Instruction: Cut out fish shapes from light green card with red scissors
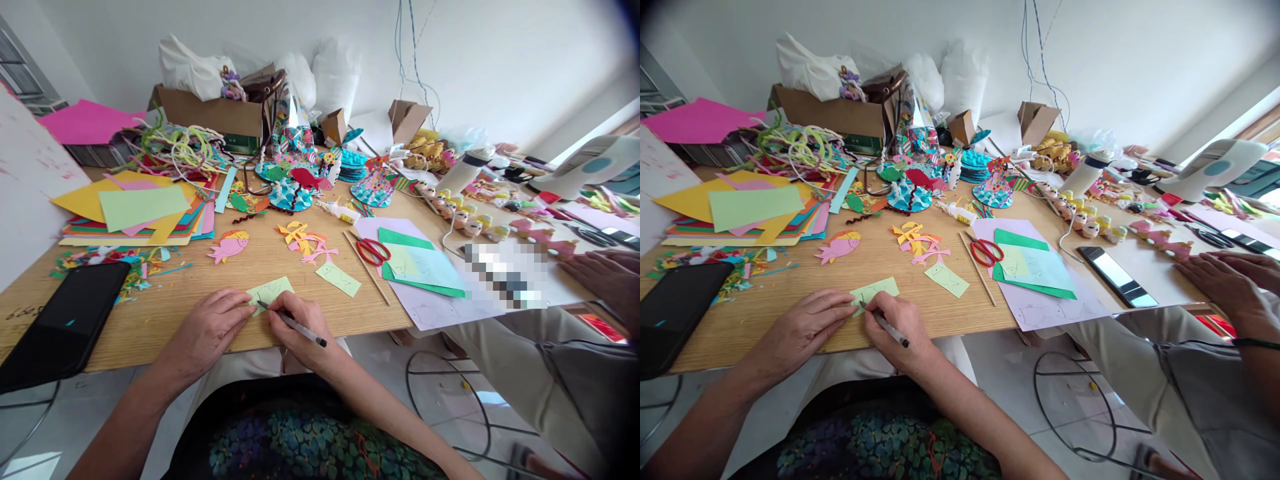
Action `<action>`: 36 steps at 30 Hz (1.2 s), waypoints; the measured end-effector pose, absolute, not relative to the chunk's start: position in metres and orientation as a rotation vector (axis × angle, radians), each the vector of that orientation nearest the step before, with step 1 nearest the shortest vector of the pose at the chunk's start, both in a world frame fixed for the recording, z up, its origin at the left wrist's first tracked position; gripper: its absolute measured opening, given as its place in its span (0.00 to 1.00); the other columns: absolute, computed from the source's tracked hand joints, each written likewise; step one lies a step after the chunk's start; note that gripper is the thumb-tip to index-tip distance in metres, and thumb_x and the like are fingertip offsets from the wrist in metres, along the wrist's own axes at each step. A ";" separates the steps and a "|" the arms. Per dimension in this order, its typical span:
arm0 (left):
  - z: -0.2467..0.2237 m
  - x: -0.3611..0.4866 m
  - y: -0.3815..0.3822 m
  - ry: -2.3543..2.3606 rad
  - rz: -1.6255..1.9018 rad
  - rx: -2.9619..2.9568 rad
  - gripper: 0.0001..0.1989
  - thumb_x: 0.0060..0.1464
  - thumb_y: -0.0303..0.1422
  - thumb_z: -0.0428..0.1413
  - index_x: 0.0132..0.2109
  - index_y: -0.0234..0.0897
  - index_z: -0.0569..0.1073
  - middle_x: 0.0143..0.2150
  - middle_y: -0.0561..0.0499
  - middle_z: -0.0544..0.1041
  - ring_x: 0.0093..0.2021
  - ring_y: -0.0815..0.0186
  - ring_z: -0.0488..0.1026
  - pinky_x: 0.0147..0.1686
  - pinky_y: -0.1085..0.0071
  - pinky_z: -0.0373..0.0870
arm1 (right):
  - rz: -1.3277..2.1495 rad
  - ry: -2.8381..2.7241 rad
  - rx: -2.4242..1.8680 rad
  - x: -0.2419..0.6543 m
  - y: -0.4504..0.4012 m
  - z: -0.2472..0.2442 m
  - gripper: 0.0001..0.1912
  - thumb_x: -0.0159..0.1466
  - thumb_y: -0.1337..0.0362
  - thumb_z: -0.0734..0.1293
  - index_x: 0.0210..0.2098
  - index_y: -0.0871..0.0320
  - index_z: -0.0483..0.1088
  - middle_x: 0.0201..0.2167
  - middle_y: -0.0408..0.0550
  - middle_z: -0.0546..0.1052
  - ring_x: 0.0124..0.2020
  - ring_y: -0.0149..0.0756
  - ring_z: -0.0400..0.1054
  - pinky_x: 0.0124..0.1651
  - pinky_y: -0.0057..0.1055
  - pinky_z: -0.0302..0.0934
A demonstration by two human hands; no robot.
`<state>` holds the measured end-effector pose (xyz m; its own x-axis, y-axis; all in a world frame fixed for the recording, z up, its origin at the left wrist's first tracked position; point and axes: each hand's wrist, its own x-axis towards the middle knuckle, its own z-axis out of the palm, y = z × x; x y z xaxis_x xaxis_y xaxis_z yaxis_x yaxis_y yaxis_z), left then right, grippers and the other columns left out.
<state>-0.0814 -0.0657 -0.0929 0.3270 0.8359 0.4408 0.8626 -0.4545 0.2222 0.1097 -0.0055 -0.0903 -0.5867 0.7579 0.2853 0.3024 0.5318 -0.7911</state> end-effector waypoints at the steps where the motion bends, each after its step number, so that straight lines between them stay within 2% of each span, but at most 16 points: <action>1: -0.093 -0.081 -0.066 -1.611 -0.782 -2.514 0.15 0.62 0.32 0.46 0.44 0.38 0.77 0.45 0.46 0.79 0.47 0.60 0.73 0.46 0.61 0.72 | 0.945 -2.144 -0.856 0.110 -0.006 -0.090 0.04 0.59 0.68 0.59 0.28 0.56 0.64 0.21 0.40 0.70 0.22 0.28 0.62 0.27 0.23 0.54; 19: -0.089 -0.079 -0.066 -1.597 -0.789 -2.509 0.16 0.63 0.33 0.44 0.43 0.37 0.77 0.43 0.45 0.79 0.46 0.60 0.73 0.45 0.62 0.73 | 0.924 -2.154 -0.837 0.110 -0.005 -0.092 0.04 0.59 0.69 0.60 0.28 0.56 0.64 0.22 0.40 0.71 0.22 0.28 0.63 0.28 0.23 0.54; 36: -0.090 -0.079 -0.066 -1.663 -0.850 -2.526 0.15 0.62 0.32 0.46 0.43 0.40 0.78 0.44 0.46 0.79 0.47 0.60 0.73 0.47 0.61 0.72 | 0.915 -2.170 -0.847 0.110 -0.005 -0.094 0.04 0.60 0.68 0.61 0.29 0.56 0.65 0.22 0.40 0.71 0.23 0.28 0.63 0.28 0.23 0.54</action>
<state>-0.0792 -0.0660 -0.0903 0.2931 0.8513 0.4353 0.8515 -0.4395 0.2861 0.1103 -0.0051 -0.0943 -0.5962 0.7471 0.2939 0.3110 0.5524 -0.7734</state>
